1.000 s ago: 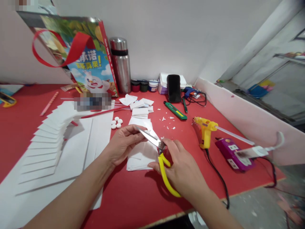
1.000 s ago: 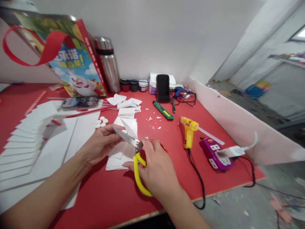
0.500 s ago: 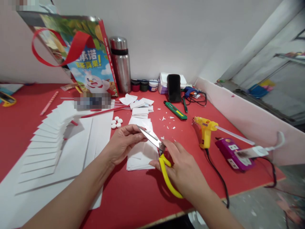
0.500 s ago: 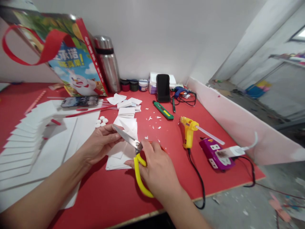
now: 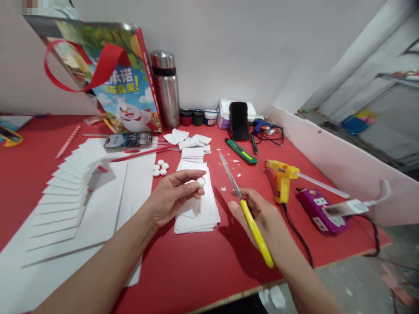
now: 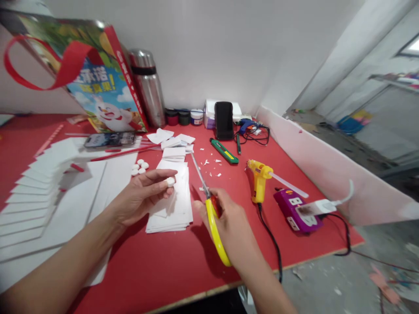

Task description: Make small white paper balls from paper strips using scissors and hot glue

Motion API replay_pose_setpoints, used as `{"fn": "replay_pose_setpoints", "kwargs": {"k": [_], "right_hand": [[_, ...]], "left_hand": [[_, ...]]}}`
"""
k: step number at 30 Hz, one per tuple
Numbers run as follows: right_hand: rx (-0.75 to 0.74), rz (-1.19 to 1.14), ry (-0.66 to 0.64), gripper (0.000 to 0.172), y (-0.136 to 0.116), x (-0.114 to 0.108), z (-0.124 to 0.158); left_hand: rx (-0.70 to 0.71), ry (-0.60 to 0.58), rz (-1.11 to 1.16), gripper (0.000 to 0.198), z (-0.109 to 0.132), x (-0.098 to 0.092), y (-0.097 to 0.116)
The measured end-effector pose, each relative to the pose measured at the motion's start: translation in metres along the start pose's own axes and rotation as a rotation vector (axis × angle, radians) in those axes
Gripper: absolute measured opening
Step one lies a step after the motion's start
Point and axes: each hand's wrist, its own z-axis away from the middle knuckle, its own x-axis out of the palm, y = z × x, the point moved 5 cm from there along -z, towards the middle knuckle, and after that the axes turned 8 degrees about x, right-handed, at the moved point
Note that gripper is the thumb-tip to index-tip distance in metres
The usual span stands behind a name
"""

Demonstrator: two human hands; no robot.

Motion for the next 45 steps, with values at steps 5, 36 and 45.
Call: {"fn": "replay_pose_setpoints", "kwargs": {"k": [5, 36, 45], "right_hand": [[-0.039, 0.118, 0.047, 0.041, -0.009, -0.01, 0.0], [-0.328, 0.496, 0.148, 0.055, -0.025, 0.018, 0.012], [-0.362, 0.517, 0.167, 0.043, -0.026, 0.019, 0.012]], "left_hand": [[0.004, 0.064, 0.013, 0.027, 0.0, -0.004, 0.0], [0.078, 0.076, -0.023, 0.019, -0.001, 0.002, 0.003], [0.092, 0.088, -0.023, 0.015, -0.002, 0.001, 0.005]]}}
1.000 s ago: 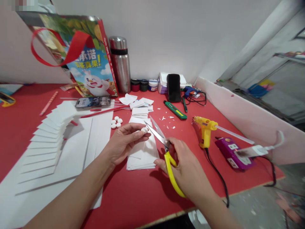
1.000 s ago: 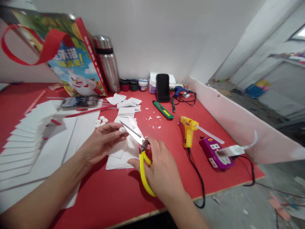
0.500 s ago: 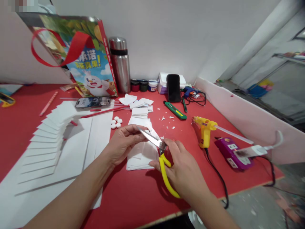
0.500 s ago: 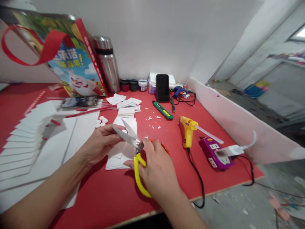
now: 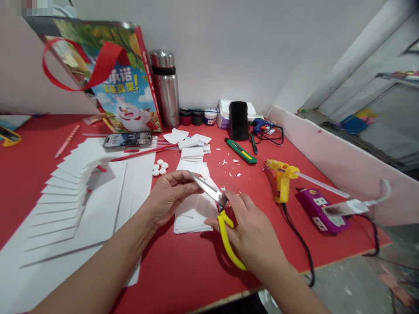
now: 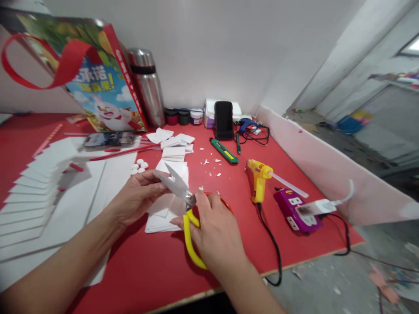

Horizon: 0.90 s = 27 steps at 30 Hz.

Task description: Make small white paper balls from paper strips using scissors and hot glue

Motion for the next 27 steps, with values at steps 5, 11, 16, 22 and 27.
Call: {"fn": "replay_pose_setpoints", "kwargs": {"k": [5, 11, 16, 22, 27], "right_hand": [[-0.003, -0.009, -0.007, 0.042, 0.0, -0.001, 0.0], [0.015, -0.083, -0.025, 0.043, 0.003, -0.001, 0.001], [0.293, -0.444, -0.138, 0.04, 0.021, -0.002, -0.004], [0.42, -0.552, -0.052, 0.042, 0.044, -0.007, -0.01], [0.381, -0.523, -0.064, 0.04, 0.041, -0.006, -0.007]], "left_hand": [[0.014, -0.001, -0.018, 0.014, 0.0, -0.002, 0.0], [-0.017, 0.029, -0.002, 0.016, 0.0, -0.003, -0.002], [-0.06, -0.004, 0.038, 0.019, 0.002, 0.002, 0.0], [-0.112, 0.002, 0.09, 0.022, 0.002, -0.002, -0.003], [-0.17, -0.021, 0.094, 0.034, 0.002, -0.004, -0.006]]}}
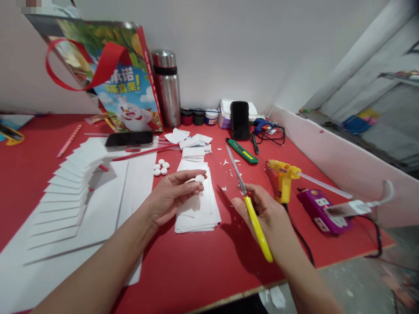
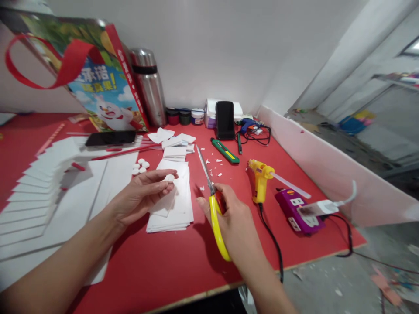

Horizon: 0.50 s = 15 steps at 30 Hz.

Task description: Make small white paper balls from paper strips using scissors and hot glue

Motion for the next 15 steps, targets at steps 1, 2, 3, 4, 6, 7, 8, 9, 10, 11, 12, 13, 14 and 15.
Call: {"fn": "replay_pose_setpoints", "kwargs": {"k": [1, 2, 3, 4, 6, 7, 8, 9, 10, 11, 12, 13, 14, 15], "right_hand": [[-0.013, 0.017, -0.007, 0.04, -0.002, 0.0, 0.001], [-0.033, 0.042, -0.016, 0.04, -0.005, 0.0, 0.003], [-0.058, 0.067, -0.027, 0.04, -0.008, 0.001, 0.004], [-0.086, 0.09, -0.037, 0.041, -0.011, 0.001, 0.005], [-0.135, 0.129, -0.052, 0.044, -0.016, 0.001, 0.005], [-0.157, 0.141, -0.055, 0.046, -0.017, 0.001, 0.006], [-0.177, 0.153, -0.059, 0.048, -0.018, 0.002, 0.006], [-0.195, 0.171, -0.063, 0.049, -0.018, 0.003, 0.006], [-0.213, 0.191, -0.066, 0.049, -0.018, 0.004, 0.006], [-0.229, 0.212, -0.072, 0.049, -0.019, 0.005, 0.007], [-0.242, 0.233, -0.078, 0.05, -0.019, 0.007, 0.008], [-0.252, 0.252, -0.083, 0.05, -0.02, 0.009, 0.009], [-0.26, 0.271, -0.085, 0.052, -0.02, 0.011, 0.009], [-0.266, 0.287, -0.085, 0.054, -0.021, 0.013, 0.01]], "left_hand": [[-0.001, -0.005, 0.005, 0.033, 0.0, 0.0, 0.0], [0.001, -0.01, 0.012, 0.032, 0.0, 0.0, 0.0], [0.005, -0.017, 0.021, 0.03, 0.0, 0.001, 0.001], [0.01, -0.025, 0.031, 0.028, -0.001, 0.002, 0.002], [0.015, -0.046, 0.048, 0.021, -0.001, 0.003, 0.003], [0.015, -0.054, 0.051, 0.018, -0.001, 0.004, 0.003], [0.012, -0.058, 0.053, 0.015, -0.001, 0.005, 0.003], [0.007, -0.06, 0.054, 0.014, 0.0, 0.005, 0.003], [0.001, -0.063, 0.055, 0.013, 0.0, 0.006, 0.003], [-0.001, -0.066, 0.058, 0.012, 0.0, 0.006, 0.003], [-0.003, -0.07, 0.062, 0.012, 0.001, 0.007, 0.003], [-0.004, -0.074, 0.066, 0.011, 0.001, 0.008, 0.002], [-0.004, -0.08, 0.068, 0.011, 0.001, 0.009, 0.002], [-0.005, -0.089, 0.068, 0.012, 0.002, 0.01, 0.002]]}}
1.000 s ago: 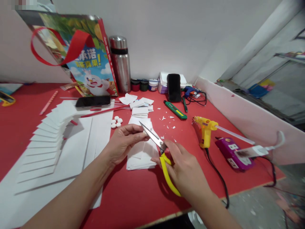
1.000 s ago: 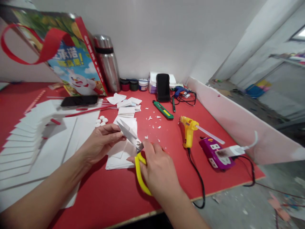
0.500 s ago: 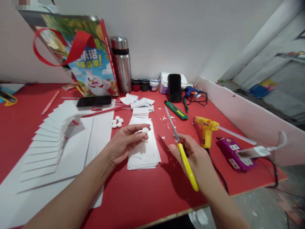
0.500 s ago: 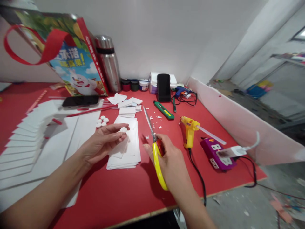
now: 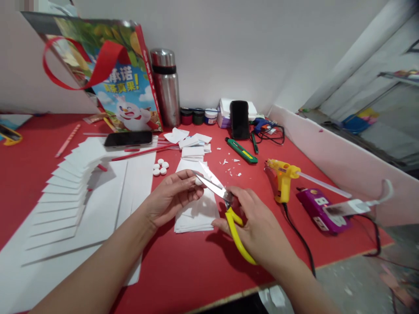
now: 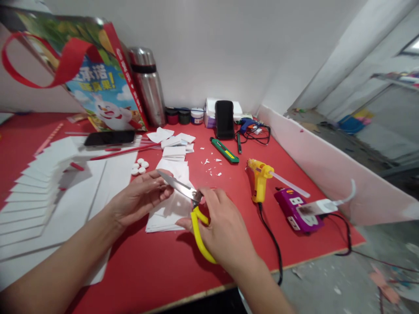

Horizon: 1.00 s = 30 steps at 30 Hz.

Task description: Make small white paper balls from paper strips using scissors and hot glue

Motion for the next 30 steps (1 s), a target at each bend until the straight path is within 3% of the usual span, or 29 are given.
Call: {"fn": "replay_pose_setpoints", "kwargs": {"k": [17, 25, 30], "right_hand": [[-0.032, 0.044, -0.017, 0.058, -0.0065, 0.0065, 0.0004], [-0.05, 0.08, -0.019, 0.041, -0.0067, 0.0083, -0.0013], [-0.07, 0.082, -0.004, 0.039, -0.007, 0.0094, -0.0021]], "left_hand": [[0.001, -0.076, -0.007, 0.011, 0.0, 0.0009, -0.0012], [-0.004, -0.03, -0.016, 0.009, 0.0001, -0.0018, -0.0025], [0.0, -0.045, -0.017, 0.009, -0.001, -0.0017, -0.0023]]}}
